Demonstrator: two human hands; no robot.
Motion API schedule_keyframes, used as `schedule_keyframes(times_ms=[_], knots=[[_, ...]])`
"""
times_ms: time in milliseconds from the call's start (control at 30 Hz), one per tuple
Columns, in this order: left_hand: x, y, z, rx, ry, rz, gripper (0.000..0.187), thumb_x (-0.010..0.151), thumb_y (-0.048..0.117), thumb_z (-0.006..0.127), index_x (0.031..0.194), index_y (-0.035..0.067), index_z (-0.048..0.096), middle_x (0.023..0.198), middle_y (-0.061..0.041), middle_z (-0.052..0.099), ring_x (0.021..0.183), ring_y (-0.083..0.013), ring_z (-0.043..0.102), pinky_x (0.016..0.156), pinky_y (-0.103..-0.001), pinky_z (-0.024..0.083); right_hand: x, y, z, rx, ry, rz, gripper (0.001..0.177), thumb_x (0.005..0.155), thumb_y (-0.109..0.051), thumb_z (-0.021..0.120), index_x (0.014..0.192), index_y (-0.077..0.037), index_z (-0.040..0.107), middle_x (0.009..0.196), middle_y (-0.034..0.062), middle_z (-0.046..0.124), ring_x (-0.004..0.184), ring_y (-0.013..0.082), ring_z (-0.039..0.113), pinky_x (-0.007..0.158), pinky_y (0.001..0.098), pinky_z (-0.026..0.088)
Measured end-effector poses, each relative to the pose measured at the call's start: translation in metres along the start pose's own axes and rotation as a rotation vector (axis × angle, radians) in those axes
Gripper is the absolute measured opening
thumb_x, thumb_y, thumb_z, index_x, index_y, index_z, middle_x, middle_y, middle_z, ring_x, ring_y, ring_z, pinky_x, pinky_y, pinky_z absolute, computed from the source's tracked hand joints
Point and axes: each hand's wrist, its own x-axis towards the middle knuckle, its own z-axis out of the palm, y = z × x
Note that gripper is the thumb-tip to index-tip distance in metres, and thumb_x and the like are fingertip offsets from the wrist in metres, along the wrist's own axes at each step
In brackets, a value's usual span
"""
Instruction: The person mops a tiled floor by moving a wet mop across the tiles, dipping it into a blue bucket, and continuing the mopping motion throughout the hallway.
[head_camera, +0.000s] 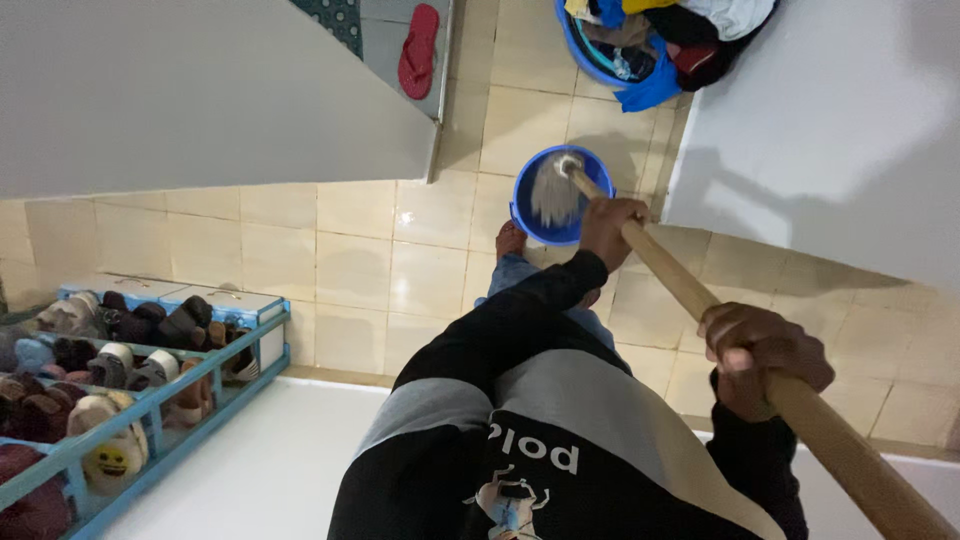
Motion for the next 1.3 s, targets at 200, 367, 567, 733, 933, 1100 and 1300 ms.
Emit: schedule_keyframes(times_ms=[200, 367, 567, 733, 933, 1100, 1300], knots=[[-0.043, -0.014, 0.020, 0.020, -0.120, -0.043, 0.024, 0.073, 0.001, 0.065, 0.091, 0.016, 0.065, 0.091, -0.004, 0.072, 0.094, -0.0299, 0.069, 0.083, -0.042, 0.047, -0.004, 0.009, -0.012, 0.024, 0.006, 0.156, 0.029, 0.103, -0.008, 0.065, 0.079, -0.009, 0.047, 0.052, 0.0021, 0.050, 0.040, 0.0137, 0.054, 0.042, 0.0343, 0.046], [-0.048, 0.000, 0.012, 0.093, -0.116, -0.035, 0.016, 0.077, 0.005, 0.073, 0.086, 0.017, 0.069, 0.078, -0.005, 0.070, 0.084, -0.0315, 0.066, 0.082, -0.046, 0.045, -0.006, 0.012, -0.009, 0.008, 0.027, 0.162, 0.026, 0.105, -0.006, 0.061, 0.084, -0.007, 0.046, 0.055, 0.0042, 0.049, 0.043, 0.0152, 0.055, 0.046, 0.0353, 0.047], [0.005, -0.011, 0.012, 0.053, 0.000, 0.058, 0.017, 0.074, 0.007, 0.070, 0.087, 0.015, 0.063, 0.083, -0.004, 0.068, 0.088, -0.0311, 0.067, 0.084, -0.046, 0.045, -0.001, 0.011, -0.007, 0.034, 0.021, -0.045, 0.026, 0.100, -0.012, 0.062, 0.081, -0.006, 0.046, 0.051, 0.0049, 0.049, 0.046, 0.0142, 0.055, 0.043, 0.0337, 0.051], [-0.049, -0.021, 0.039, 0.155, -0.273, -0.159, 0.010, 0.085, 0.012, 0.073, 0.087, 0.016, 0.063, 0.083, -0.007, 0.067, 0.083, -0.0310, 0.066, 0.080, -0.045, 0.046, -0.013, 0.002, -0.020, 0.012, 0.069, 0.108, 0.035, 0.104, -0.008, 0.065, 0.076, -0.011, 0.044, 0.051, 0.0041, 0.046, 0.040, 0.0135, 0.050, 0.042, 0.0335, 0.047], [-0.052, -0.016, 0.038, 0.183, 0.026, 0.080, 0.020, 0.069, 0.008, 0.071, 0.087, 0.017, 0.069, 0.082, -0.005, 0.073, 0.084, -0.0323, 0.067, 0.077, -0.049, 0.044, -0.024, 0.018, -0.022, 0.075, 0.156, 0.176, 0.031, 0.106, -0.013, 0.067, 0.084, -0.008, 0.046, 0.058, 0.0071, 0.050, 0.046, 0.0167, 0.053, 0.046, 0.0331, 0.048], [-0.004, -0.021, 0.042, 0.077, -0.003, -0.023, 0.010, 0.085, 0.013, 0.071, 0.092, 0.019, 0.067, 0.086, -0.002, 0.072, 0.085, -0.0259, 0.070, 0.083, -0.042, 0.050, -0.017, 0.005, -0.017, 0.088, 0.057, -0.132, 0.027, 0.100, -0.010, 0.066, 0.079, -0.007, 0.048, 0.053, 0.0047, 0.051, 0.045, 0.0154, 0.053, 0.046, 0.0372, 0.050], [-0.068, -0.026, 0.056, 0.161, -0.150, 0.011, 0.009, 0.084, 0.019, 0.071, 0.092, 0.019, 0.071, 0.090, -0.006, 0.074, 0.093, -0.0303, 0.071, 0.085, -0.043, 0.053, -0.025, -0.011, -0.037, 0.003, 0.113, 0.183, 0.032, 0.106, -0.007, 0.064, 0.080, -0.011, 0.046, 0.050, 0.0041, 0.048, 0.044, 0.0146, 0.052, 0.044, 0.0342, 0.047]])
